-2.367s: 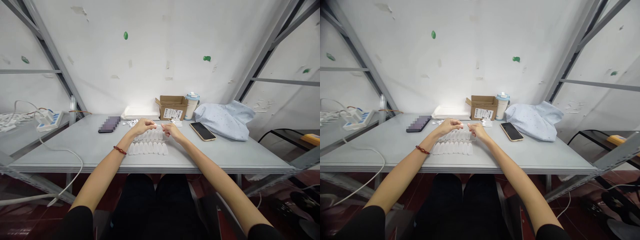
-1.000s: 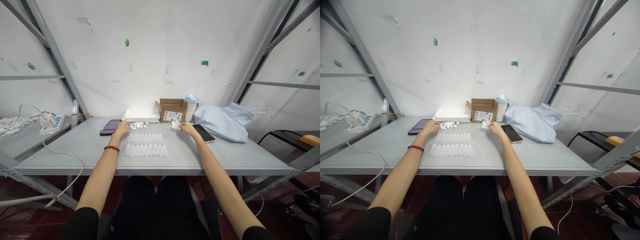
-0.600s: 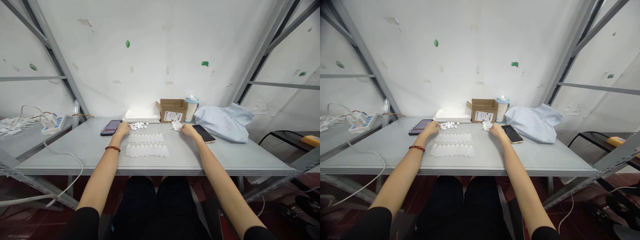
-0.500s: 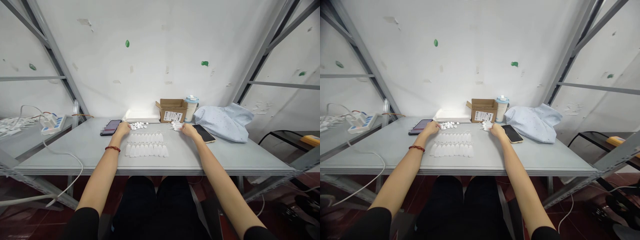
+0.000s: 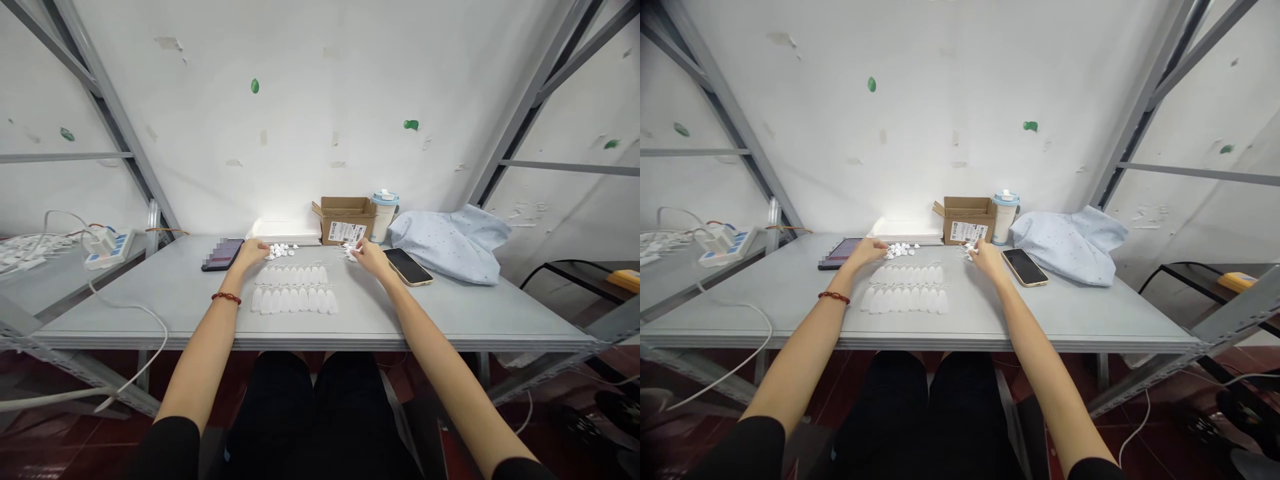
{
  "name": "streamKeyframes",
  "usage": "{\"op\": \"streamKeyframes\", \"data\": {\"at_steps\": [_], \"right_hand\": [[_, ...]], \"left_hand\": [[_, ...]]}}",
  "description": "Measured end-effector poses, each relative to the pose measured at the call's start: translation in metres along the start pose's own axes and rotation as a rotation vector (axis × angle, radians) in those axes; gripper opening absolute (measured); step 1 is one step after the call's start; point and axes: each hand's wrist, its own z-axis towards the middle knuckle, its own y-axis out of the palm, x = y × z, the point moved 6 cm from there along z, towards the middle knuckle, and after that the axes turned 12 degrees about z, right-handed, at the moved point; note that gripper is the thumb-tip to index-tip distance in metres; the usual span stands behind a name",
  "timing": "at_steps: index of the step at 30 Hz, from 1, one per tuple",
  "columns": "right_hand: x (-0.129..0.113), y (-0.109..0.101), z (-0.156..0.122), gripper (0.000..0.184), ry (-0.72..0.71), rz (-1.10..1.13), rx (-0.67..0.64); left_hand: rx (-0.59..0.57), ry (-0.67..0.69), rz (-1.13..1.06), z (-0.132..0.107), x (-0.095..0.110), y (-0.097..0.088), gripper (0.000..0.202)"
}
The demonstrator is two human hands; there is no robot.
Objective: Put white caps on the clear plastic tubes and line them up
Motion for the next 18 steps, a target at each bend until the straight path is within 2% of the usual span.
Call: {"op": "streamKeyframes", "data": {"at_steps": [3,5,11,18], "right_hand": [[-0.024,0.023,-0.007,0.012,-0.121,0.275,-0.130],[-0.038,0.039,-0.013,0.011,-0.183,0.346,-0.214],[-0.051,0.063,-0.026,0.011,-0.252,0.279,-0.281],[-0.050,0.060,-0.027,0.019,-0.176,0.123,-0.278]], "left_hand": [[-0.017,0.039,-0.290,-0.003,0.012,0.004,0.029],[-0.028,0.058,-0.378,-0.007,0.021,0.006,0.032],[-0.121,0.094,-0.533,-0.019,0.044,0.014,0.035],[-0.220,0.141,-0.564,-0.027,0.061,0.020,0.035]]}}
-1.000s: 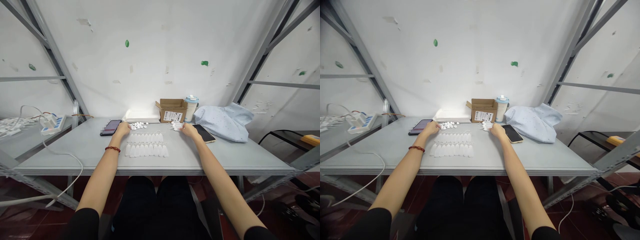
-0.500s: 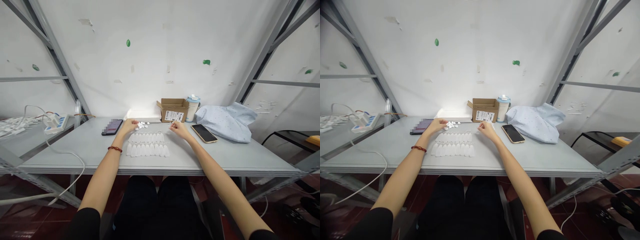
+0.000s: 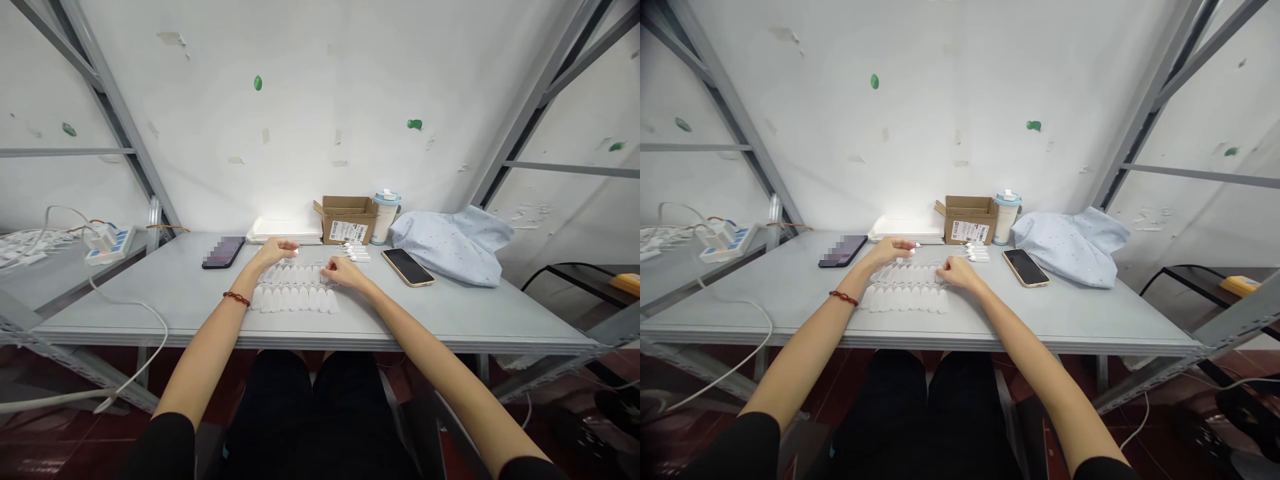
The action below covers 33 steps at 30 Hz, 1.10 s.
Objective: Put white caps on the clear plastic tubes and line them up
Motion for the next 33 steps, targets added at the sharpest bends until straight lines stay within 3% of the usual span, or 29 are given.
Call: {"op": "streamKeyframes", "data": {"at_steps": [6,10,15,22,33], "right_hand": [[0.007,-0.004,0.000,0.029,0.079,-0.158,-0.011],[0.009,-0.008,-0.001,0.028,0.092,-0.149,0.040],[0.001,-0.010,0.001,0.023,-0.052,0.098,0.144],[-0.023,-0.003,-0.005,0.019,-0.267,0.316,0.112],[-0.029,-0.001,-0.008,0.023,-0.327,0.375,0.059]], "left_hand": [[-0.048,-0.040,-0.080,-0.003,0.002,0.003,0.034],[-0.092,-0.018,-0.141,-0.002,0.002,0.008,0.032],[-0.120,-0.016,-0.219,-0.004,0.006,0.013,0.029],[-0.192,0.012,-0.290,-0.012,0.019,0.021,0.027],[-0.203,0.049,-0.502,-0.007,0.019,0.026,0.030]]}}
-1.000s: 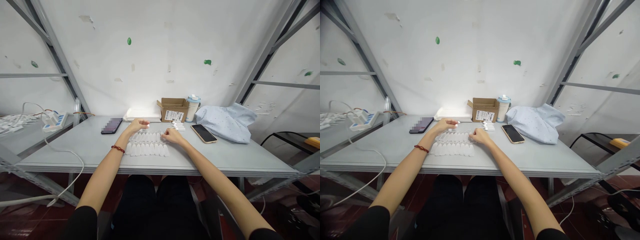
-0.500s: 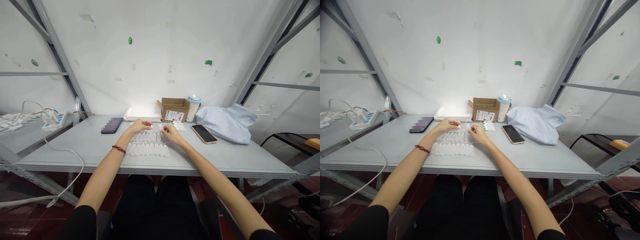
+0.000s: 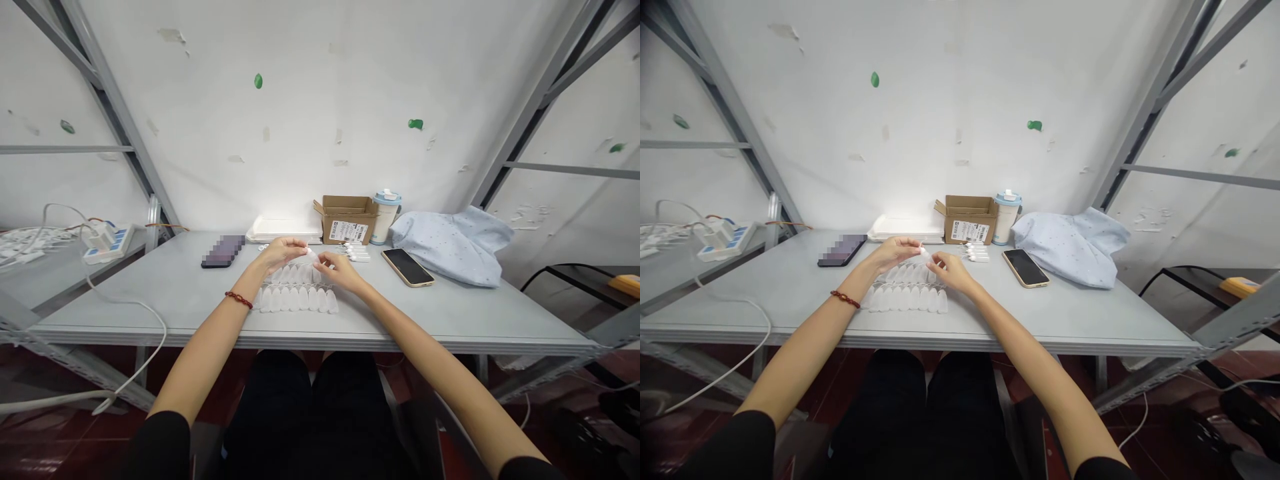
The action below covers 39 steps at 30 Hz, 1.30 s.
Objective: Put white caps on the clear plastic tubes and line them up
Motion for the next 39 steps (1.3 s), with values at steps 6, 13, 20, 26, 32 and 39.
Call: {"op": "streamKeyframes", "data": {"at_steps": [6,13,20,26,32,39], "right_hand": [[0.002,0.001,0.000,0.025,0.047,0.049,-0.030],[0.004,0.002,0.000,0.023,0.104,0.093,-0.039],[0.004,0.001,-0.002,0.021,0.174,0.096,-0.036],[0.008,-0.001,-0.001,0.017,0.211,0.171,0.016],[0.017,-0.002,0.001,0.011,0.278,0.371,0.075],[0.014,-0.002,-0.002,0.020,0.325,0.507,0.062]], "left_hand": [[0.014,0.016,-0.054,0.002,-0.001,-0.001,0.030],[-0.011,0.029,-0.025,-0.001,0.004,0.003,0.030],[-0.018,0.005,0.089,-0.005,0.005,0.005,0.032],[-0.031,-0.002,0.157,-0.004,0.002,0.005,0.031],[-0.054,0.040,0.217,-0.002,0.000,0.005,0.031],[-0.044,0.040,0.215,-0.004,0.002,0.008,0.032]]}}
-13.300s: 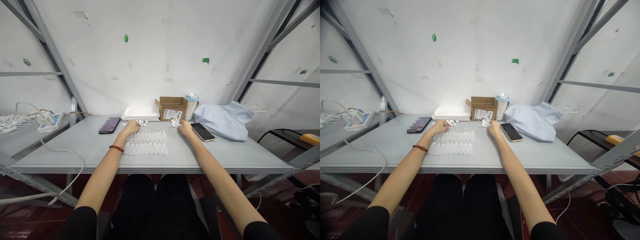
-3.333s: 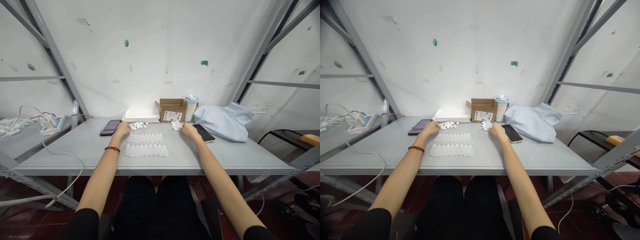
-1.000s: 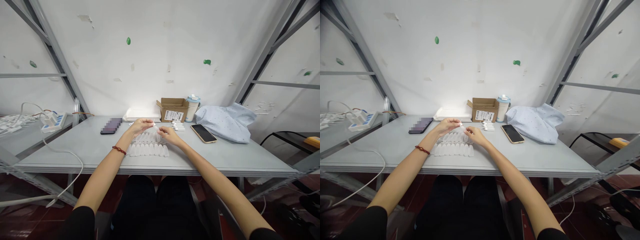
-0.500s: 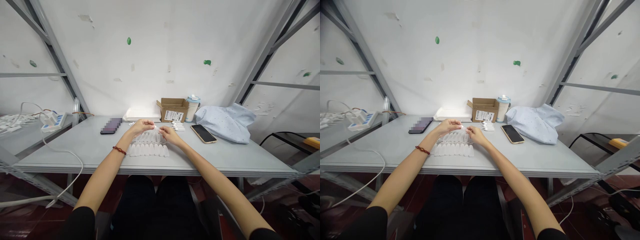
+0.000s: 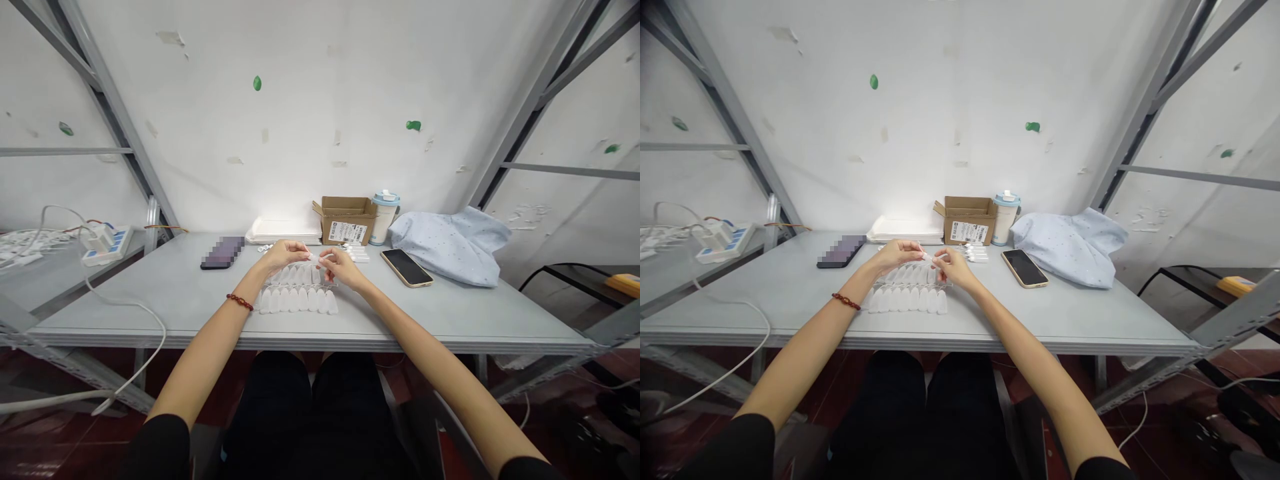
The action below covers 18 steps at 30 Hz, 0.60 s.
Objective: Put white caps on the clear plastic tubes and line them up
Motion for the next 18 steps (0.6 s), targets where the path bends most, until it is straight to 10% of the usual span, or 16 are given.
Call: {"op": "streamKeyframes", "data": {"at_steps": [18], "right_hand": [[-0.0004,0.0058,-0.0031,0.021,0.063,0.166,-0.094]], "left_hand": [[0.011,-0.013,-0.063,0.0018,-0.0037,-0.0032,0.034]]}}
